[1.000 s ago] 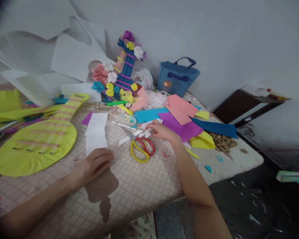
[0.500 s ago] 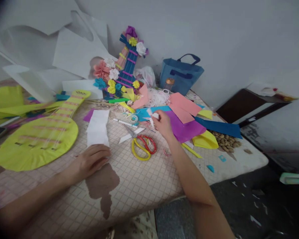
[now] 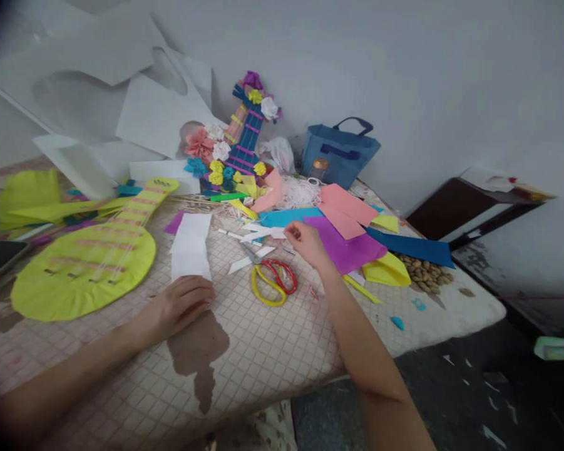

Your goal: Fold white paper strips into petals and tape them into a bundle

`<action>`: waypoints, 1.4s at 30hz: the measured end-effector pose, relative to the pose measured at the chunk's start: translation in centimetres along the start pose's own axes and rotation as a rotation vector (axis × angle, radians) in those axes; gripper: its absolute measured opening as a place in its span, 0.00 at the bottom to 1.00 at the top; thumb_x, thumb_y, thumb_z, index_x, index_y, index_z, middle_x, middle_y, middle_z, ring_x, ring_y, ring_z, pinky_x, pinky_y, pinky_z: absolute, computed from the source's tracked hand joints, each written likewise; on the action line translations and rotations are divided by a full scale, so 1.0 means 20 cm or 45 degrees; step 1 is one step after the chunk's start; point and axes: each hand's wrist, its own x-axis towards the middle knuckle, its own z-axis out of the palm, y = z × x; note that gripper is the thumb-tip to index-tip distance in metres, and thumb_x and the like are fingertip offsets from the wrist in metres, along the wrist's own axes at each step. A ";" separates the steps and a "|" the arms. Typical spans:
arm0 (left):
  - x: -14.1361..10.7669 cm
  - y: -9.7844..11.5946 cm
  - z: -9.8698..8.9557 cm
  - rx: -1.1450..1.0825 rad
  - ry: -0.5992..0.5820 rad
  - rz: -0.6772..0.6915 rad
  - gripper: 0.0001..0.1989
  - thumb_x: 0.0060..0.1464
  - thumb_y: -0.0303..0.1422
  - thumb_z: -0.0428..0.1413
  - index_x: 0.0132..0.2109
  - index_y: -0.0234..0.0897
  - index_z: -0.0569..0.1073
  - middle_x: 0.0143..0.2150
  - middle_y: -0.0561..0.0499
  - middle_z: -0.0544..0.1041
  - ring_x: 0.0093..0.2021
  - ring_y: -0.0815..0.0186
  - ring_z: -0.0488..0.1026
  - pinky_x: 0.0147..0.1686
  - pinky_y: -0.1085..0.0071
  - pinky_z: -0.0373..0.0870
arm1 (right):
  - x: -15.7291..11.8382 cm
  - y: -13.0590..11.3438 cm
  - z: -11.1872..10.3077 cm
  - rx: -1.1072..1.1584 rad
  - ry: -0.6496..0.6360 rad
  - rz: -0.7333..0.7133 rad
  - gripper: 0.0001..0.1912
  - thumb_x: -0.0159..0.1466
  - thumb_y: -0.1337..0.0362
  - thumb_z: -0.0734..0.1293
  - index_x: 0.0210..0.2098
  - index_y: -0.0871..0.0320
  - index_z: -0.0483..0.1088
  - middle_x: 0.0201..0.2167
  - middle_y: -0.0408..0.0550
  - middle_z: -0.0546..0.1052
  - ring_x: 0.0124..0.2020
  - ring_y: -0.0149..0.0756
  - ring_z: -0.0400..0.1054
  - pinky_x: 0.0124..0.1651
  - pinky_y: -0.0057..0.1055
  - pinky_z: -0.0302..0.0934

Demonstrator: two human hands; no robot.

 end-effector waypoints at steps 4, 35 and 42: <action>0.00 0.00 0.00 0.008 -0.003 0.016 0.08 0.60 0.27 0.48 0.46 0.36 0.67 0.43 0.46 0.73 0.47 0.63 0.69 0.48 0.63 0.67 | -0.05 0.01 -0.01 0.022 -0.391 -0.099 0.14 0.60 0.53 0.63 0.28 0.57 0.70 0.24 0.43 0.72 0.25 0.32 0.64 0.27 0.27 0.56; -0.01 -0.02 -0.05 0.073 -0.061 -0.204 0.09 0.61 0.29 0.47 0.44 0.36 0.71 0.43 0.47 0.74 0.43 0.63 0.70 0.46 0.63 0.67 | -0.20 -0.15 -0.07 -0.279 -0.537 -0.082 0.10 0.61 0.55 0.63 0.34 0.56 0.65 0.27 0.44 0.74 0.30 0.33 0.66 0.30 0.26 0.52; -0.01 -0.01 -0.02 0.013 -0.093 -0.178 0.08 0.62 0.30 0.47 0.43 0.36 0.70 0.42 0.48 0.73 0.43 0.63 0.69 0.46 0.63 0.66 | -0.35 -0.24 0.12 -0.568 -0.329 -0.010 0.13 0.59 0.63 0.63 0.43 0.56 0.59 0.38 0.47 0.75 0.31 0.35 0.69 0.27 0.27 0.46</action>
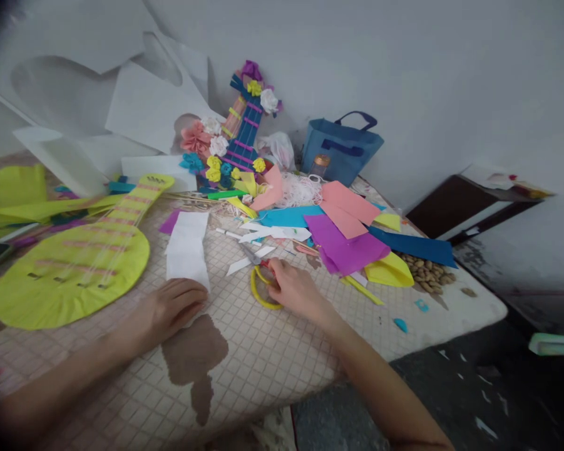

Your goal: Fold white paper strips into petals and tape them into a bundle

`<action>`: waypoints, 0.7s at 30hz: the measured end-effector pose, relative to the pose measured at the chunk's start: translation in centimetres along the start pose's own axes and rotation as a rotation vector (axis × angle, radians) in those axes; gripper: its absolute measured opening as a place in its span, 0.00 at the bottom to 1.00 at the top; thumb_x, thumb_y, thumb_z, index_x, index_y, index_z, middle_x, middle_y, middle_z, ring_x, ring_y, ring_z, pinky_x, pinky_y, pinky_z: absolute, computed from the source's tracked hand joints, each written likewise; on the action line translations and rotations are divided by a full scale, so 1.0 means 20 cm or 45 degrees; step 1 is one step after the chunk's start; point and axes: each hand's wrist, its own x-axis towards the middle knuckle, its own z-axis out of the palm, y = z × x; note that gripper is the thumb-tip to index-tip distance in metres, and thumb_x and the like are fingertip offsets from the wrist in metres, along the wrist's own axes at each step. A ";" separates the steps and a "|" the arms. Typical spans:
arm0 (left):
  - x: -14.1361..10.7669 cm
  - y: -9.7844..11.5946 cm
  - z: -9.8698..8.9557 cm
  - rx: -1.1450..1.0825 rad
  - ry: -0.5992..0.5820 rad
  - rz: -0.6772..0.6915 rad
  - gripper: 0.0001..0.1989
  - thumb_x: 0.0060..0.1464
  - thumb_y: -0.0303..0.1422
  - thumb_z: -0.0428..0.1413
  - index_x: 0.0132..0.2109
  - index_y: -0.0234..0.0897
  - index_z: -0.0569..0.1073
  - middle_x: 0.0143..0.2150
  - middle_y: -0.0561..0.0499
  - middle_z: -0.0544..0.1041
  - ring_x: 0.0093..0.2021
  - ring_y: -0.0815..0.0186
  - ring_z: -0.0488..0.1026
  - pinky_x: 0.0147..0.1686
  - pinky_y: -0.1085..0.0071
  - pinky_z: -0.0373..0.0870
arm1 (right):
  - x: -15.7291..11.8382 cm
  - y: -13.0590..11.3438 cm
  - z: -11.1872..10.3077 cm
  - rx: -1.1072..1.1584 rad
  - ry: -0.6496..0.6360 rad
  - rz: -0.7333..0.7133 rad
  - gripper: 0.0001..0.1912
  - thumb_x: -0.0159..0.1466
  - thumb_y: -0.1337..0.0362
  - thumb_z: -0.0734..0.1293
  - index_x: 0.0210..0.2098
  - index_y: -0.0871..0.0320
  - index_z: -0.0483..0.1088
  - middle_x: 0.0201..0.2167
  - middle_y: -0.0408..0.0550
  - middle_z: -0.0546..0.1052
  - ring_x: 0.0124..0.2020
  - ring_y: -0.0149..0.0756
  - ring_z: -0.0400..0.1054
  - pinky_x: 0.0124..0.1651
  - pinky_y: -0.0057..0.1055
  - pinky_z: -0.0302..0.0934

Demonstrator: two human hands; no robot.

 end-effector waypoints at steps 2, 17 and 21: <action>0.00 0.00 0.00 -0.005 -0.005 0.009 0.08 0.62 0.30 0.47 0.43 0.36 0.70 0.42 0.48 0.73 0.43 0.64 0.69 0.46 0.63 0.66 | 0.02 0.02 0.02 -0.013 0.025 0.012 0.13 0.58 0.64 0.63 0.43 0.56 0.59 0.36 0.45 0.74 0.30 0.35 0.68 0.27 0.27 0.46; 0.02 0.02 -0.01 -0.019 -0.016 0.005 0.08 0.62 0.28 0.46 0.42 0.35 0.71 0.41 0.47 0.74 0.42 0.64 0.70 0.45 0.64 0.67 | 0.23 0.21 -0.06 -0.020 0.014 -0.151 0.09 0.59 0.62 0.64 0.37 0.56 0.61 0.35 0.46 0.72 0.35 0.35 0.67 0.30 0.26 0.51; 0.00 0.02 -0.04 0.052 -0.012 0.063 0.08 0.62 0.28 0.46 0.42 0.35 0.70 0.41 0.47 0.75 0.43 0.64 0.70 0.46 0.63 0.67 | 0.23 0.17 -0.13 0.042 0.073 -0.242 0.09 0.63 0.57 0.63 0.36 0.56 0.62 0.38 0.48 0.70 0.35 0.34 0.66 0.31 0.27 0.54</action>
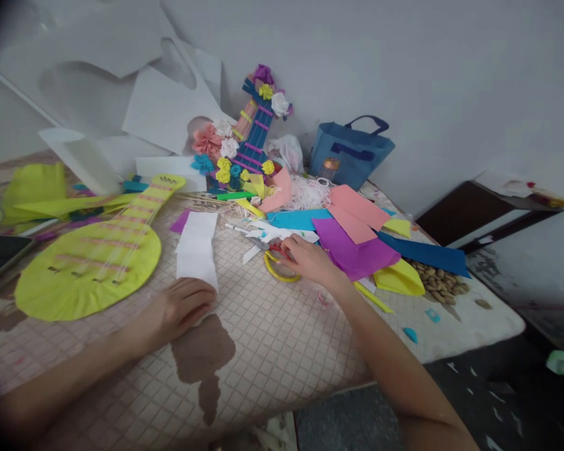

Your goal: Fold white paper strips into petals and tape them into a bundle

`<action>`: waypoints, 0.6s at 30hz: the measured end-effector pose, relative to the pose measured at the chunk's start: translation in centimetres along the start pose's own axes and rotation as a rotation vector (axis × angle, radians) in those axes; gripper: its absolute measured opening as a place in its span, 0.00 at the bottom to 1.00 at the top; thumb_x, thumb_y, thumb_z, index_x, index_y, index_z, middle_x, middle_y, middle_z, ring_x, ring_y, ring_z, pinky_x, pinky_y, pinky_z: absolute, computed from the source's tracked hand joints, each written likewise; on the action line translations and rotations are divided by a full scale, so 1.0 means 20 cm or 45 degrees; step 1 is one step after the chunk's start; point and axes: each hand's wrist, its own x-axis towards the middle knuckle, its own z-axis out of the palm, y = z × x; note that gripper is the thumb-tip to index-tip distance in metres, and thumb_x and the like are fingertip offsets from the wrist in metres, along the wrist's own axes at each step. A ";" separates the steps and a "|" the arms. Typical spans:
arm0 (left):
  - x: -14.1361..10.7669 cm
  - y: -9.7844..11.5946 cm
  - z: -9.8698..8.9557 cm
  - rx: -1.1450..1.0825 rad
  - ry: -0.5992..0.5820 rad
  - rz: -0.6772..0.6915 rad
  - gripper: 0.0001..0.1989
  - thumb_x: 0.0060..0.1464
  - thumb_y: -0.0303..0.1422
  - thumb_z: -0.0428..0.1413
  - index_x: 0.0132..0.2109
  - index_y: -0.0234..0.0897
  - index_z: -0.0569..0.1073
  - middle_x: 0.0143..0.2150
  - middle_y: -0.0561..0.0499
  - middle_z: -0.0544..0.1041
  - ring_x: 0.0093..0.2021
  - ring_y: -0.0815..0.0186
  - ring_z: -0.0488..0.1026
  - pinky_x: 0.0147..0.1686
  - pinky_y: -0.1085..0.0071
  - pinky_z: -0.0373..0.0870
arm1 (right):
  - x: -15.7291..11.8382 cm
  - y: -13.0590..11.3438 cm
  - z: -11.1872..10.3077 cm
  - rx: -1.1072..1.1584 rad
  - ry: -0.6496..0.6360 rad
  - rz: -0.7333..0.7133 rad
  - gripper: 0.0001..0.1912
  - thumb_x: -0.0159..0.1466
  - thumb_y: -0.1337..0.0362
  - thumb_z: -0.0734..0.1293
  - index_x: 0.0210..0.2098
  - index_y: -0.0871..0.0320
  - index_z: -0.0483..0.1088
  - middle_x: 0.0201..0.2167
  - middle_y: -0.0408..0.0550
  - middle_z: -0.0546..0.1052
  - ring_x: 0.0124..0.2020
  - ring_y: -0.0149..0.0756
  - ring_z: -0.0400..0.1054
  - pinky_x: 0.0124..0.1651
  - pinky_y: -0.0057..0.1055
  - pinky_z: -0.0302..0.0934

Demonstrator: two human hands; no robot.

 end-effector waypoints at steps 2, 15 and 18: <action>-0.01 -0.03 -0.03 0.038 0.033 -0.030 0.08 0.61 0.28 0.47 0.42 0.36 0.70 0.42 0.47 0.75 0.44 0.63 0.70 0.46 0.63 0.66 | 0.02 -0.09 -0.01 0.064 0.054 -0.088 0.08 0.64 0.58 0.61 0.37 0.56 0.63 0.39 0.48 0.71 0.36 0.34 0.66 0.35 0.28 0.56; -0.07 -0.15 -0.11 -0.150 0.154 -0.221 0.14 0.54 0.36 0.57 0.47 0.36 0.68 0.46 0.46 0.71 0.47 0.61 0.69 0.47 0.64 0.67 | 0.15 -0.58 0.30 0.145 0.039 -0.595 0.06 0.62 0.70 0.59 0.39 0.58 0.63 0.41 0.50 0.69 0.37 0.33 0.65 0.34 0.28 0.58; -0.08 -0.10 -0.06 -0.102 0.134 -0.219 0.21 0.50 0.35 0.60 0.50 0.35 0.65 0.50 0.44 0.69 0.51 0.57 0.66 0.50 0.58 0.64 | 0.15 -0.57 0.33 0.328 0.122 -0.536 0.06 0.61 0.72 0.58 0.36 0.57 0.62 0.40 0.49 0.69 0.38 0.32 0.65 0.36 0.27 0.60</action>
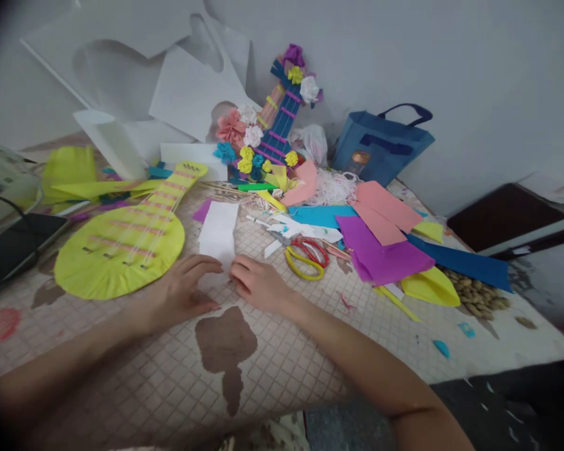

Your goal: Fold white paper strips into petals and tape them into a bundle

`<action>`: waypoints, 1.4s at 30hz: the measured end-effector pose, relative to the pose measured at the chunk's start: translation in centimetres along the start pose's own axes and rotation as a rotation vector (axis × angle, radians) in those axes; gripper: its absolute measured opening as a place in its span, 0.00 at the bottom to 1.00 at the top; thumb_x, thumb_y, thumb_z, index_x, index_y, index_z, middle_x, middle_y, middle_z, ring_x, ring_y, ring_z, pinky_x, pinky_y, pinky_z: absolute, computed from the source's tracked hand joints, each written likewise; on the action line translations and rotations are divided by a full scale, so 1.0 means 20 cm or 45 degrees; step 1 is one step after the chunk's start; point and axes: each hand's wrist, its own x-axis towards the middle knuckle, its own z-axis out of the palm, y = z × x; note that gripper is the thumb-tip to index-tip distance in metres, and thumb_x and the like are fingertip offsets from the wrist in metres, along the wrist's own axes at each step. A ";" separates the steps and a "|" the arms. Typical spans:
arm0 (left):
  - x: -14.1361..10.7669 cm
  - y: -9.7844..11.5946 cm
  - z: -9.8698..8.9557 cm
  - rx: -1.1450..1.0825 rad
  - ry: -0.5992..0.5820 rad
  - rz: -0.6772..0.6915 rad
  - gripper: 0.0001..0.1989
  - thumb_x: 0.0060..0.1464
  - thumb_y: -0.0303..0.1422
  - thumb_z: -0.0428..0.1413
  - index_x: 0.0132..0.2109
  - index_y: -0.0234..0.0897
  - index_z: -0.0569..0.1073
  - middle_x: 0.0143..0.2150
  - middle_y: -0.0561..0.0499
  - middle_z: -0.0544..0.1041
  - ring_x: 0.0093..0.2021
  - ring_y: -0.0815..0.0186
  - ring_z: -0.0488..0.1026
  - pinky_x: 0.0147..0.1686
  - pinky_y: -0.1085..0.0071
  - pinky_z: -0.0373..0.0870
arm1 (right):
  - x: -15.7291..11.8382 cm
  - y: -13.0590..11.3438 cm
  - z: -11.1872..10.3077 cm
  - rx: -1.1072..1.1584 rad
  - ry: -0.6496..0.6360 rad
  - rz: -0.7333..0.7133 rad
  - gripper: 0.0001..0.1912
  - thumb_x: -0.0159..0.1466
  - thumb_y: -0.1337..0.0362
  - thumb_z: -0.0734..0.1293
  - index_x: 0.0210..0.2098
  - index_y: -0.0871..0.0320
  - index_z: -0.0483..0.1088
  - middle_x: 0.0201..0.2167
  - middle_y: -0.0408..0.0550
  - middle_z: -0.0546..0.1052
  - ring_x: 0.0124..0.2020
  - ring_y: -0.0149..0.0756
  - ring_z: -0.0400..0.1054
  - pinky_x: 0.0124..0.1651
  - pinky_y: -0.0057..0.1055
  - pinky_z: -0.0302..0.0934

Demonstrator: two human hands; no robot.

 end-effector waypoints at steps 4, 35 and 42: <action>-0.01 0.01 0.01 0.043 -0.051 -0.011 0.05 0.56 0.25 0.51 0.40 0.35 0.68 0.40 0.47 0.71 0.43 0.61 0.67 0.44 0.62 0.65 | -0.03 -0.02 -0.02 0.142 0.046 -0.025 0.07 0.60 0.73 0.58 0.35 0.56 0.62 0.40 0.48 0.70 0.36 0.30 0.65 0.37 0.26 0.60; -0.02 -0.04 -0.01 -0.022 0.172 -0.155 0.43 0.46 0.32 0.63 0.64 0.41 0.49 0.66 0.39 0.50 0.65 0.48 0.51 0.59 0.48 0.57 | -0.10 -0.03 -0.11 0.166 0.006 -0.033 0.08 0.65 0.68 0.58 0.34 0.56 0.67 0.43 0.51 0.73 0.45 0.37 0.67 0.48 0.38 0.63; -0.04 -0.06 -0.04 0.083 -0.122 0.179 0.27 0.51 0.29 0.59 0.57 0.42 0.61 0.63 0.43 0.59 0.65 0.50 0.49 0.59 0.50 0.55 | -0.10 -0.02 -0.09 0.050 0.032 -0.107 0.05 0.62 0.71 0.60 0.32 0.59 0.66 0.44 0.53 0.66 0.40 0.35 0.62 0.44 0.34 0.61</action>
